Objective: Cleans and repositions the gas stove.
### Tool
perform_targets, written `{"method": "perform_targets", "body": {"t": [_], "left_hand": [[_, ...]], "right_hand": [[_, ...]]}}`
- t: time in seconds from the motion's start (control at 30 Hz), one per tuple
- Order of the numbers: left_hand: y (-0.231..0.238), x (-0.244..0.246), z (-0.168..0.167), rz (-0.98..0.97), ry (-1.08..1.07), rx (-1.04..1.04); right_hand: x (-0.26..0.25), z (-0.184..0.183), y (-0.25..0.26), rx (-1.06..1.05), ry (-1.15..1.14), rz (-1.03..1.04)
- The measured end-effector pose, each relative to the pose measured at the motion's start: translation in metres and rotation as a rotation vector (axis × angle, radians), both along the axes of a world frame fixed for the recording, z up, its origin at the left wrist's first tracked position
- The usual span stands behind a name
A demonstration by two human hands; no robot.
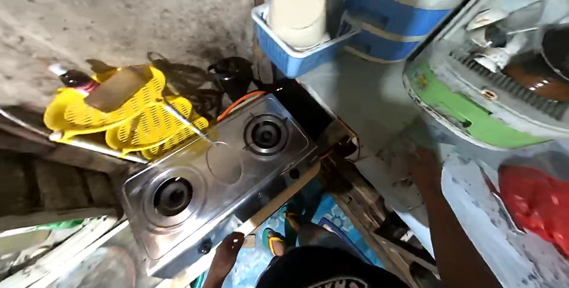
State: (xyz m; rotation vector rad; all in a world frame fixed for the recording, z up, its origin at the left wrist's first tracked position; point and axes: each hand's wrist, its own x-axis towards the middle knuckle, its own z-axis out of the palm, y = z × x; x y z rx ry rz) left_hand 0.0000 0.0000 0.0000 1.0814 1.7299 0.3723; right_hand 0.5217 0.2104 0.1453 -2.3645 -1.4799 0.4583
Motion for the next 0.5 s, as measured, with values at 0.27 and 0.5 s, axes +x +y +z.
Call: {"method": "perform_targets", "body": {"t": [0.27, 0.5], "left_hand": [[0.110, 0.018, 0.051, -0.062, 0.155, 0.265], [0.257, 0.027, 0.051, -0.162, 0.440, 0.153]], "right_hand": [[-0.142, 0.031, 0.044, 0.146, 0.208, 0.361], [-0.205, -0.036, 0.083, -0.006, 0.123, 0.654]]}}
